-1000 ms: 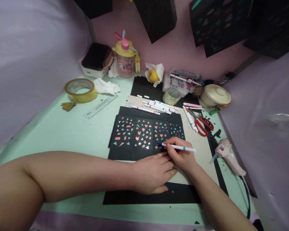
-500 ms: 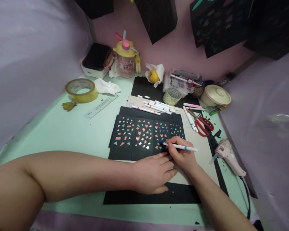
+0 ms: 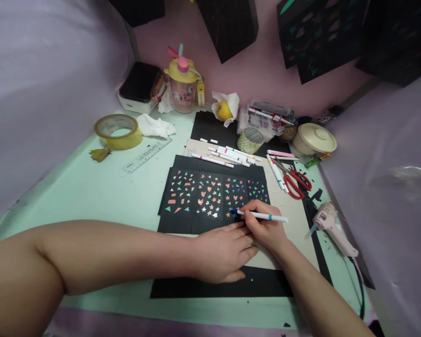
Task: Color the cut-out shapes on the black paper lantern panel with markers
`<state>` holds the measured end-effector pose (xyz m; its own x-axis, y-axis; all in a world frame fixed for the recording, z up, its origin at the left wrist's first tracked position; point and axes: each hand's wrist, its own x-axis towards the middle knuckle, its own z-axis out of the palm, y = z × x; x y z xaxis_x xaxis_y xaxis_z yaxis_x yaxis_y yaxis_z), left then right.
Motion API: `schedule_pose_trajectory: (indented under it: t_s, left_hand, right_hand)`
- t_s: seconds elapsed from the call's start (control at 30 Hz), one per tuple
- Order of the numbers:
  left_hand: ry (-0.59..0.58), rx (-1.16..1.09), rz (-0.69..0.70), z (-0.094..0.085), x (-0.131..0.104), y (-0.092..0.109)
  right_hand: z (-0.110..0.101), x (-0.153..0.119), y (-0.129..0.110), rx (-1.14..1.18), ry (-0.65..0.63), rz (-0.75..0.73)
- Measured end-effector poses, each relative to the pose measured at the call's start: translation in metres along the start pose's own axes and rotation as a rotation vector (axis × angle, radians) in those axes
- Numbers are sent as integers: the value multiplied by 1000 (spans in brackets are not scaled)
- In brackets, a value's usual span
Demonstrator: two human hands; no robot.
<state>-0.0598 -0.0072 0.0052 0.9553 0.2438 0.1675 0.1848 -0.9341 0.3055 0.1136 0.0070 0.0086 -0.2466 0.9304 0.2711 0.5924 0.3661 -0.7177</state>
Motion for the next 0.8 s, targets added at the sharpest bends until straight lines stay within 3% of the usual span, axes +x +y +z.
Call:
schedule_pose_trajectory:
  t_s: [0.8]
  left_hand:
    - [15, 13, 9, 1, -1, 0]
  right_hand:
    - [0, -1, 0, -2, 29, 22]
